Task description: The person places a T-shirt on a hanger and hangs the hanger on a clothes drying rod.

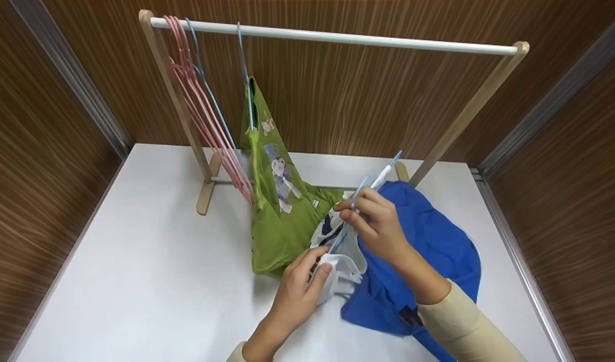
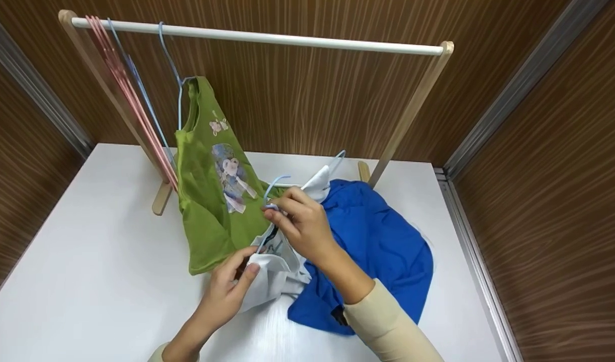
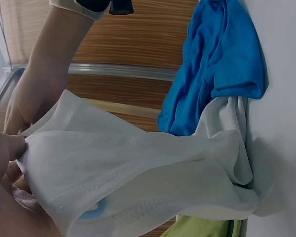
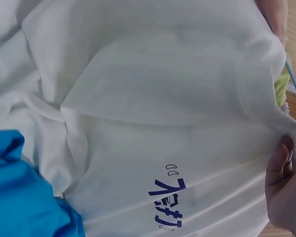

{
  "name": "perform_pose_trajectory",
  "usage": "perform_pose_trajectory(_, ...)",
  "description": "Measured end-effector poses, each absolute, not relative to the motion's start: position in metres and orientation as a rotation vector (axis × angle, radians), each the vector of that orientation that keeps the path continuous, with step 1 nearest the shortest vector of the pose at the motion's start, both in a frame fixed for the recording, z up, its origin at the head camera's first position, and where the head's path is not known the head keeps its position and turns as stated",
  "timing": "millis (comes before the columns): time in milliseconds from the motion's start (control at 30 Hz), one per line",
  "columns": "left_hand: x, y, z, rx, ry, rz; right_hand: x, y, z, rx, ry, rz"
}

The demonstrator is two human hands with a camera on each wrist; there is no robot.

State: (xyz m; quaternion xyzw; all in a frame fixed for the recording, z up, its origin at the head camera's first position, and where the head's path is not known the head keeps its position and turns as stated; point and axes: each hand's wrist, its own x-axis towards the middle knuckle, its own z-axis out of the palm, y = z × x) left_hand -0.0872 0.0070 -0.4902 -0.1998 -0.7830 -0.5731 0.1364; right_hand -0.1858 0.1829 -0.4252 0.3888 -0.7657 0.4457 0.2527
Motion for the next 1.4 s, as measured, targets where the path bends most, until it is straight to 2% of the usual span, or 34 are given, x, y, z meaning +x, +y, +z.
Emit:
perform_pose_trajectory(300,-0.087,0.01,-0.487,-0.591,-2.179,-1.845,-0.169,0.169,-0.404,1.142,-2.106,1.253)
perform_pose_trajectory(500,-0.082,0.007,-0.483,-0.57,-2.144,-1.841,-0.174,0.183,-0.406,1.126,-2.162,1.3)
perform_pose_trajectory(767,-0.063,-0.001,-0.445,-0.595,-2.138,-1.83,-0.191,0.197,-0.413,1.068,-2.164,1.294)
perform_pose_trajectory(867,-0.059,-0.002,-0.442,-0.592,-2.148,-1.838,-0.197,0.2,-0.416,1.044,-2.168,1.27)
perform_pose_trajectory(1200,-0.066,-0.003,-0.474,-0.565,-2.174,-1.867,-0.213,0.209,-0.424,0.995,-2.182,1.281)
perform_pose_trajectory(1400,-0.068,-0.006,-0.48,-0.557,-2.196,-1.851,-0.213,0.208,-0.421,0.936,-2.21,1.247)
